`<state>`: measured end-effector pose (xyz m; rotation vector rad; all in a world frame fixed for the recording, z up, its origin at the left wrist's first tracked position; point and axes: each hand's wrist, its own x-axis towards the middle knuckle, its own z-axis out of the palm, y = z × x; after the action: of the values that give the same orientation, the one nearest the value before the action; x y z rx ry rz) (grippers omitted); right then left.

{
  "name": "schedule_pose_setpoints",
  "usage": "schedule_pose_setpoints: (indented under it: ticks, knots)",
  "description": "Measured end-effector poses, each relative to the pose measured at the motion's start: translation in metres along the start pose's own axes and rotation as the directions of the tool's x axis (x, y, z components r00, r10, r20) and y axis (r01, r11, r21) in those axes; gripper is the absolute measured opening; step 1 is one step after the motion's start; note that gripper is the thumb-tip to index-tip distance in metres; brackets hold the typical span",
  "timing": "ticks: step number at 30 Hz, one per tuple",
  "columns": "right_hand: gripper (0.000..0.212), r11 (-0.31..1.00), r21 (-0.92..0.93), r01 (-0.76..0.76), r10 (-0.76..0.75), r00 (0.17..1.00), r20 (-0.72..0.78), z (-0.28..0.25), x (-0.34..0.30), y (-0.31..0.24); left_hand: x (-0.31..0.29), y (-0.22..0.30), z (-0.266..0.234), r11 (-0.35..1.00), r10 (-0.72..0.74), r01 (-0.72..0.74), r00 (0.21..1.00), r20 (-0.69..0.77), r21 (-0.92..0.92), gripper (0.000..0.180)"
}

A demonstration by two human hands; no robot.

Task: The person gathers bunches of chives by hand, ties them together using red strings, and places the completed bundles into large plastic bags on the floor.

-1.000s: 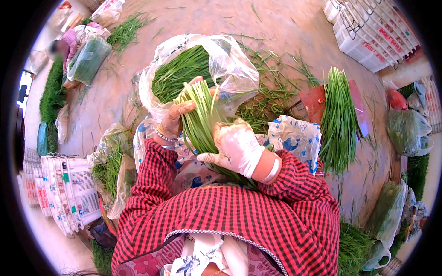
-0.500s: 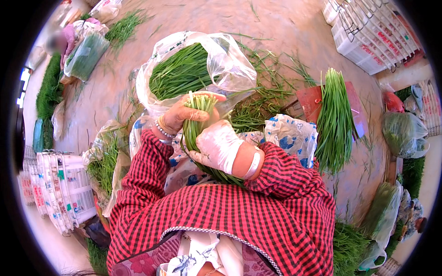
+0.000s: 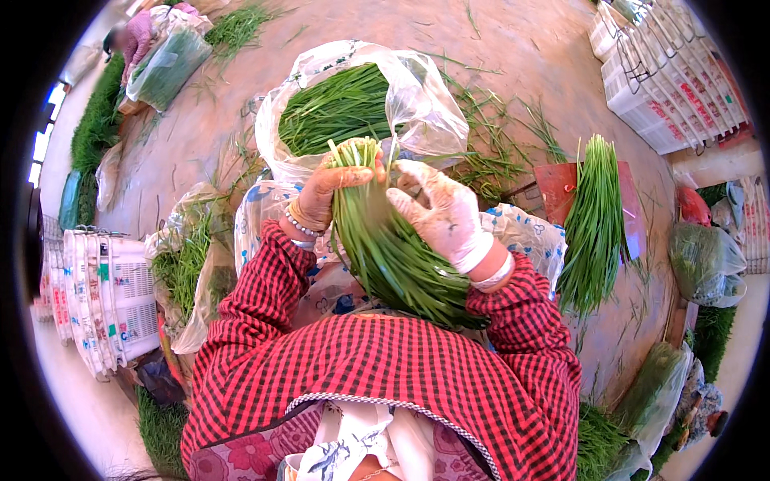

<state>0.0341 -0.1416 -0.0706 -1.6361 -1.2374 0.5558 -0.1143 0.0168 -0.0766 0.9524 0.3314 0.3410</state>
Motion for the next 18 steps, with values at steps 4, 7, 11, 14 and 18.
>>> schedule_pose_setpoints:
  ticks: [4,7,11,14,18]
  knots:
    - [0.037,0.949,-0.141,0.282,-0.287,0.958,-0.013,0.025,0.006,-0.011,-0.003,-0.001,-0.008,0.999,0.033,-0.032,0.998,-0.048,0.029,0.046]
    - [0.034,0.828,-0.396,0.397,-0.426,0.905,0.019,0.036,0.006,-0.013,-0.006,0.004,-0.01,0.998,0.038,-0.037,0.999,-0.026,0.041,0.051]
    - [0.031,0.822,-0.349,0.45,-0.466,0.884,0.044,0.04,0.006,-0.01,-0.01,0.006,-0.012,1.0,0.014,-0.014,1.0,0.0,-0.017,0.052]
    - [0.012,0.898,-0.148,0.414,-0.413,0.91,0.039,0.038,0.012,-0.01,-0.003,-0.012,-0.028,0.989,0.074,-0.073,0.997,-0.003,-0.129,0.046]
    - [0.005,0.985,0.109,0.133,-0.166,0.898,0.407,-0.007,0.016,0.002,0.003,-0.008,-0.031,0.977,0.09,-0.096,0.995,-0.041,-0.191,0.043]
